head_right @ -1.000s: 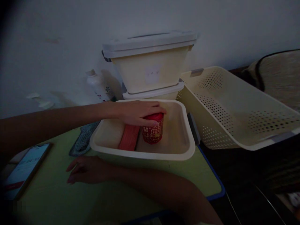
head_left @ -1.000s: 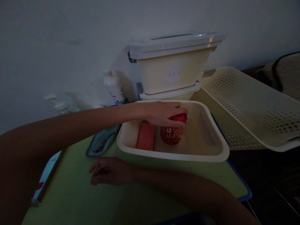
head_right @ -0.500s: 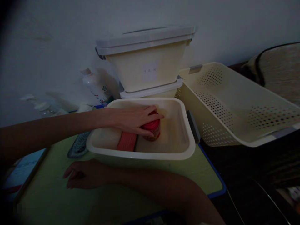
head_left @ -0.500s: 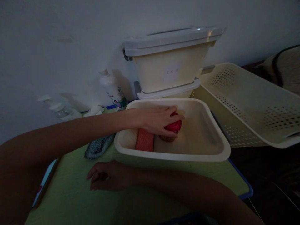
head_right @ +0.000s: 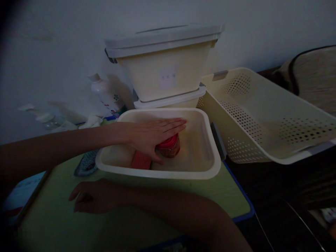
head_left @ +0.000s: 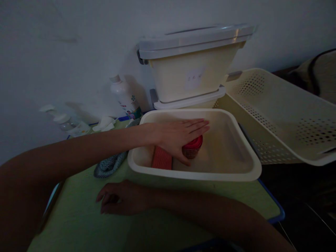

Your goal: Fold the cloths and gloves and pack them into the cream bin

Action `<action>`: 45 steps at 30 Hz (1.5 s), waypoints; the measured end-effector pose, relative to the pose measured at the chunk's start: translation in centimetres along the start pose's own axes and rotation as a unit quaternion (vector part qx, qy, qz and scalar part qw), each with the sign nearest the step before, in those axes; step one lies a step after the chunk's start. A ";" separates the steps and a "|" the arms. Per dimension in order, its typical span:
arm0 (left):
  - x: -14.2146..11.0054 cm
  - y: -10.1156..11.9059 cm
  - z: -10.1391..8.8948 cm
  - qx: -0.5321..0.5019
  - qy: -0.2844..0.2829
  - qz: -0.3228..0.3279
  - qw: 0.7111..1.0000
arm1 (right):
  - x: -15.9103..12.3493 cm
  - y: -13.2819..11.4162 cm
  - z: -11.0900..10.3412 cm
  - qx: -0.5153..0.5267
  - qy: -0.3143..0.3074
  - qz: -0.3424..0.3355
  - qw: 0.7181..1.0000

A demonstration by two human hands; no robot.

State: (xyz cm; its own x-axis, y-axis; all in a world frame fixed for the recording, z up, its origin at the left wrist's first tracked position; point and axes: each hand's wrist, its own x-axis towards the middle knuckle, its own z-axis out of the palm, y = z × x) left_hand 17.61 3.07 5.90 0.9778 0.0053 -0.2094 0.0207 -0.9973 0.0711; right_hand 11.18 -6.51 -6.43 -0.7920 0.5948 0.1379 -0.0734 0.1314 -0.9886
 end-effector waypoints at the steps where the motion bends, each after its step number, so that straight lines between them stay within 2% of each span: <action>1: 0.0 0.0 0.0 -0.004 -0.002 0.000 1.000 | 0.0 0.0 0.0 0.000 -0.001 -0.002 1.000; 7: 0.3 -0.2 0.0 0.012 -0.006 0.002 1.000 | 0.1 0.2 0.0 -0.003 0.008 -0.007 1.000; 11: -0.7 0.0 -2.1 -0.004 -0.016 0.004 1.000 | 0.0 0.3 -0.1 0.028 0.015 -0.007 0.999; 14: -3.8 0.1 -5.3 -0.047 0.036 -0.048 0.997 | -0.2 0.2 -0.2 0.044 0.016 -0.011 0.999; 17: -8.9 0.1 -8.1 -0.094 0.154 -0.163 0.970 | -0.3 0.1 -0.3 0.036 0.020 -0.017 0.999; 18: -10.8 0.2 -8.5 -0.102 0.192 -0.205 0.954 | -0.3 0.1 -0.3 0.032 0.021 -0.016 0.999; 20: -14.5 0.4 -8.2 -0.088 0.222 -0.256 0.937 | -0.3 0.1 -0.2 0.023 0.021 -0.012 0.999; 21: -16.2 0.6 -7.4 -0.071 0.219 -0.275 0.934 | -0.2 0.2 -0.2 0.020 0.020 -0.010 1.000; 23: -18.9 1.2 -4.7 -0.035 0.227 -0.310 0.923 | -0.1 0.2 -0.1 0.017 0.018 -0.010 1.000; 26: -20.8 2.4 1.5 -0.024 0.275 -0.377 0.884 | 0.0 0.3 -0.1 0.007 0.015 -0.013 1.000; 30: -20.1 3.1 10.0 -0.039 0.296 -0.451 0.841 | -0.1 0.0 -0.1 -0.025 0.014 -0.013 1.000; 33: -18.9 2.7 14.2 -0.052 0.297 -0.480 0.824 | -0.4 -0.4 -0.1 -0.060 0.012 -0.008 0.998; 35: -18.3 2.2 15.6 -0.059 0.292 -0.501 0.813 | -0.5 -0.8 -0.1 -0.085 0.009 -0.003 0.996; 37: -18.1 1.9 16.2 -0.067 0.293 -0.502 0.811 | -0.6 -1.2 -0.2 -0.104 0.005 -0.001 0.995; 41: -18.3 1.6 16.3 -0.085 0.329 -0.466 0.817 | -0.6 -1.7 -0.3 -0.120 -0.002 -0.004 0.993; 45: -18.4 1.9 16.2 -0.110 0.356 -0.464 0.804 | -0.6 -2.0 -0.3 -0.154 -0.004 -0.012 0.988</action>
State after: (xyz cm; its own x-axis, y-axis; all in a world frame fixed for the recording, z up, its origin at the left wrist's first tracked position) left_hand -3.72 -0.07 -5.87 0.3898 0.8586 0.3331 0.7701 -0.5022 0.3934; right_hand 11.92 -6.90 -4.55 -0.7976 0.5820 0.1583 0.0955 0.3810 -0.9196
